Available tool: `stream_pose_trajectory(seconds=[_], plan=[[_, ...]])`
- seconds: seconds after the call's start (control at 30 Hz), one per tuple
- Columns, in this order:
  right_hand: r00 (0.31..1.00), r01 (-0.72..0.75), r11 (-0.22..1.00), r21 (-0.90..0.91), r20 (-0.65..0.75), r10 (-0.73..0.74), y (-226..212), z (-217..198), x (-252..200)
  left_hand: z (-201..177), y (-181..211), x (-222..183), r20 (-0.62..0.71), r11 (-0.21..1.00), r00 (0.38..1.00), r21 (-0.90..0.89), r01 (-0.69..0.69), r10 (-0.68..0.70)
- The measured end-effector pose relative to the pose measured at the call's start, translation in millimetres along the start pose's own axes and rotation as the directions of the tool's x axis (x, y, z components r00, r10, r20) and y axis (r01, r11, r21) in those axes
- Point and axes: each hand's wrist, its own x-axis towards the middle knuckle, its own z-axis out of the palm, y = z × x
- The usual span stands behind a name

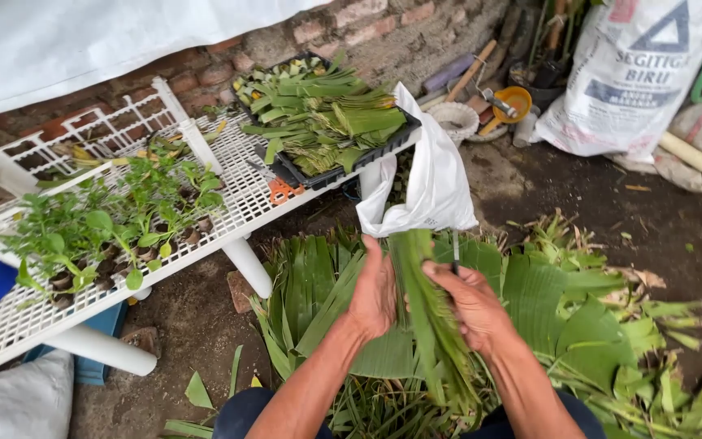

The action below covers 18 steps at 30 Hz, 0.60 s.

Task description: Tearing and cutting banana leaves into uniform strips for further use.

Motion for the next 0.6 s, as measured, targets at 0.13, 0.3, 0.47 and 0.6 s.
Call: stream_pose_trajectory(seconds=[0.13,0.3,0.47,0.6], plan=[[0.996,-0.092,0.979,0.180,0.024,0.089,-1,-33,20,-41,-2,33,0.225,0.930,0.974,-0.361,0.068,0.016],[0.975,-0.108,0.993,0.043,-0.191,0.114,-37,-17,1,-50,10,44,0.256,0.892,0.965,-0.447,0.063,0.060],[0.994,-0.112,0.952,0.284,0.037,0.106,-2,-48,33,-50,-1,58,0.185,0.872,0.982,-0.488,0.052,0.045],[0.975,-0.170,0.985,0.030,-0.138,0.172,-11,-41,24,-47,-3,65,-0.022,0.935,0.998,-0.348,-0.059,0.055]])
